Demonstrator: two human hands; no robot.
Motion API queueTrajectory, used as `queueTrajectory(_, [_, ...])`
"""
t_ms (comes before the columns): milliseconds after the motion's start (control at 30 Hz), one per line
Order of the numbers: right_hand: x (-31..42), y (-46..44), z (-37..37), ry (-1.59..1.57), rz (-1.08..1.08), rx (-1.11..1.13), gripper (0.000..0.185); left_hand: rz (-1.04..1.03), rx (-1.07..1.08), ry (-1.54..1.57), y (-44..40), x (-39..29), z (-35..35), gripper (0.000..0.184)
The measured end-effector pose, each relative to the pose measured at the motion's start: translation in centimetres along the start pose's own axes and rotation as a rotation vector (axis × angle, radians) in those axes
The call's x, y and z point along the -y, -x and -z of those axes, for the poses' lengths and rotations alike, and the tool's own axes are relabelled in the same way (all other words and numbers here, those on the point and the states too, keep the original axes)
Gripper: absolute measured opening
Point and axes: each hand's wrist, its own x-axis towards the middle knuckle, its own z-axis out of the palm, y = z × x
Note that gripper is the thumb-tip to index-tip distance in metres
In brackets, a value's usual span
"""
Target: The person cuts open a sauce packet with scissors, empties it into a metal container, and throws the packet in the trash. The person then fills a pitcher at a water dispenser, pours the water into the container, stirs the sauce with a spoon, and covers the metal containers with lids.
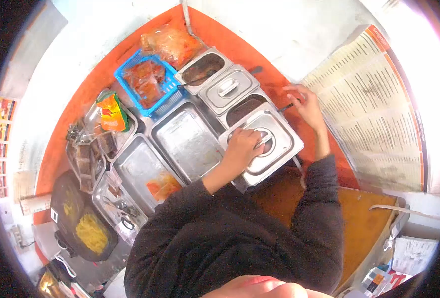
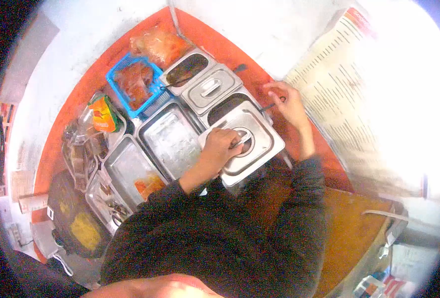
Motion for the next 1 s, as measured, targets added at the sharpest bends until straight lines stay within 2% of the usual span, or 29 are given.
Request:
queueTrajectory(100, [0.9, 3.4, 0.1, -0.182, -0.027, -0.298, 0.017, -0.031, -0.011, -0.108, -1.3, 0.4, -2.1, 0.02])
queueTrajectory(200, [2.5, 8.1, -0.5, -0.395, -0.174, -0.447, 0.016, -0.003, 0.035, -0.238, -3.0, 2.8, -3.8, 0.02])
queueTrajectory(433, [2.6, 16.7, -2.4, -0.503, -0.334, -0.642, 0.013, -0.044, 0.021, -0.331, -5.3, 5.5, -3.7, 0.019])
queueTrajectory(733, [4.5, 22.9, -5.4, -0.354, -0.485, -0.615, 0.013, -0.022, -0.054, -0.503, -4.2, 4.4, -3.7, 0.021])
queueTrajectory(900, [6.6, 24.5, -7.7, -0.097, -0.386, -0.584, 0.014, -0.058, -0.09, -0.348, 0.0, 1.9, -1.0, 0.033])
queueTrajectory(967, [9.1, 24.9, -8.0, 0.058, -0.357, -0.53, 0.016, -0.058, -0.106, -0.236, 2.3, 1.1, 0.4, 0.031])
queueTrajectory(1000, [9.8, 25.0, -8.4, 0.041, -0.369, -0.529, 0.016, -0.069, -0.123, -0.183, 2.9, 0.7, 1.2, 0.03])
